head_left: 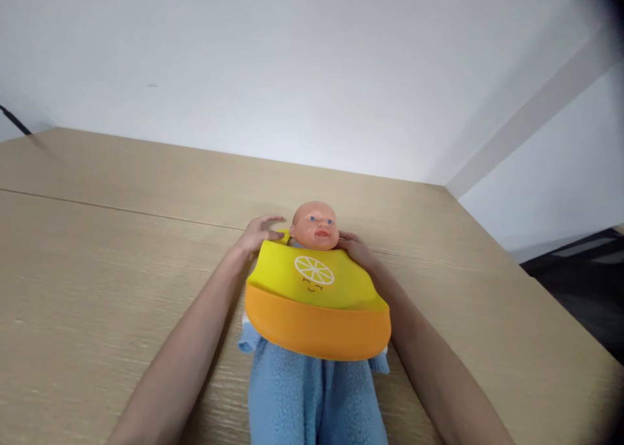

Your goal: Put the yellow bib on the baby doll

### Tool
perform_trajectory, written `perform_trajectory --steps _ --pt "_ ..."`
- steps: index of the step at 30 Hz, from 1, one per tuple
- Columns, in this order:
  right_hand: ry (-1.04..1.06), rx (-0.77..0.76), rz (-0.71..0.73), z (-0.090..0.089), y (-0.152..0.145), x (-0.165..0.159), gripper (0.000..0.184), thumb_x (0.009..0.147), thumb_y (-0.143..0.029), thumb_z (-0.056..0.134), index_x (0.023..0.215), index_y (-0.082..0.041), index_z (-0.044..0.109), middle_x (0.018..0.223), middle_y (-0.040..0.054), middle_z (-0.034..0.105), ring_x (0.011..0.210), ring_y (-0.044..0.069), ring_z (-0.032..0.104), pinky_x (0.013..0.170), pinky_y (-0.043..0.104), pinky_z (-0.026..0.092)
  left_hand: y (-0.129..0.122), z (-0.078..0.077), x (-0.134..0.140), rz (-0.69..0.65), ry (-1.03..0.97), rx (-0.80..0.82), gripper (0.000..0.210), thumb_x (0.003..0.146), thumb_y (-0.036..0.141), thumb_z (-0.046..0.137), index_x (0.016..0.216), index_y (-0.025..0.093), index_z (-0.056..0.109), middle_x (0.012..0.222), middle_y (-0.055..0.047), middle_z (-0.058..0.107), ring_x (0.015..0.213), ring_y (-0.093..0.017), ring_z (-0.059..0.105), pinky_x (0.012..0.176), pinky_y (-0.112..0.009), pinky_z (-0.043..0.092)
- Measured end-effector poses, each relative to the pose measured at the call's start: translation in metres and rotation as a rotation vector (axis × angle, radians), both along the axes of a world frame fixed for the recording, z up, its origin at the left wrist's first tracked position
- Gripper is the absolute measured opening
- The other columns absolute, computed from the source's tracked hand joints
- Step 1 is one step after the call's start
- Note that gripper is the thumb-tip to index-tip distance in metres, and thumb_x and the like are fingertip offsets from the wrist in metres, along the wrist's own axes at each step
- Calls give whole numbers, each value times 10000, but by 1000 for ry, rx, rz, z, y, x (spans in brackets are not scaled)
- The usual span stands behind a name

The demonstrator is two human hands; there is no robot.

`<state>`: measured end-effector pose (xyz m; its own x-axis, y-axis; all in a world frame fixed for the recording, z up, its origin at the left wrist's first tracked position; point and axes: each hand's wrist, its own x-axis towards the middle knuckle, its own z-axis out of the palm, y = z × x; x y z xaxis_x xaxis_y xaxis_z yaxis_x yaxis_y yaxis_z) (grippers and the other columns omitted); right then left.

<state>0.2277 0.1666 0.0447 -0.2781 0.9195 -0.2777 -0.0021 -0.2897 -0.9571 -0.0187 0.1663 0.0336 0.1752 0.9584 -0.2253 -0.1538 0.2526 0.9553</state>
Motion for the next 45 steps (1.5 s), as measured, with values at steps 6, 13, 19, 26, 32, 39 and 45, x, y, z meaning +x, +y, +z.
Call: perform_trajectory --steps 6,13,19,26,32,39,45 --pt "-121 144 -50 -4 1 5 201 669 -255 639 825 -178 740 860 46 746 756 211 666 632 286 516 8 -19 -8 -48 190 104 223 611 211 583 771 145 724 797 -63 735 646 -181 630 627 -291 460" --pt "-108 234 -66 -24 -1 32 278 665 -215 513 787 -181 760 1000 45 737 927 216 666 803 298 516 10 -23 -19 -214 136 133 366 579 201 662 935 171 738 991 -87 744 867 -255 672 749 -342 507" --pt "6 124 -65 -24 -16 42 256 678 -254 630 890 -191 760 1046 67 727 952 259 675 843 383 529 0 -16 -19 -227 214 262 396 546 202 751 942 207 743 1063 -89 730 979 -281 657 844 -368 504" --pt "-171 289 -15 -39 -19 43 393 638 -270 698 1025 -206 725 1039 60 726 954 254 658 829 394 515 -7 -31 -9 -51 297 366 315 617 290 678 899 166 745 1011 -92 737 944 -265 661 838 -362 501" --pt "-337 454 -184 -50 -14 39 293 631 -238 591 888 -215 731 909 35 728 879 223 636 845 370 474 -14 -32 -8 -35 430 447 255 643 259 612 830 164 758 899 -70 755 888 -262 668 783 -324 494" --pt "-362 506 -187 -50 0 37 254 640 -214 528 827 -235 699 923 20 703 929 197 603 924 341 437 -20 -33 -5 71 513 433 271 606 247 575 798 171 752 834 -52 758 882 -286 663 744 -320 490" --pt "-402 505 -252 -54 -2 36 316 662 -180 507 925 -218 677 990 43 702 923 193 615 897 339 458 -17 -39 -4 210 586 461 345 583 209 611 915 207 706 984 -73 741 926 -255 657 815 -313 479"
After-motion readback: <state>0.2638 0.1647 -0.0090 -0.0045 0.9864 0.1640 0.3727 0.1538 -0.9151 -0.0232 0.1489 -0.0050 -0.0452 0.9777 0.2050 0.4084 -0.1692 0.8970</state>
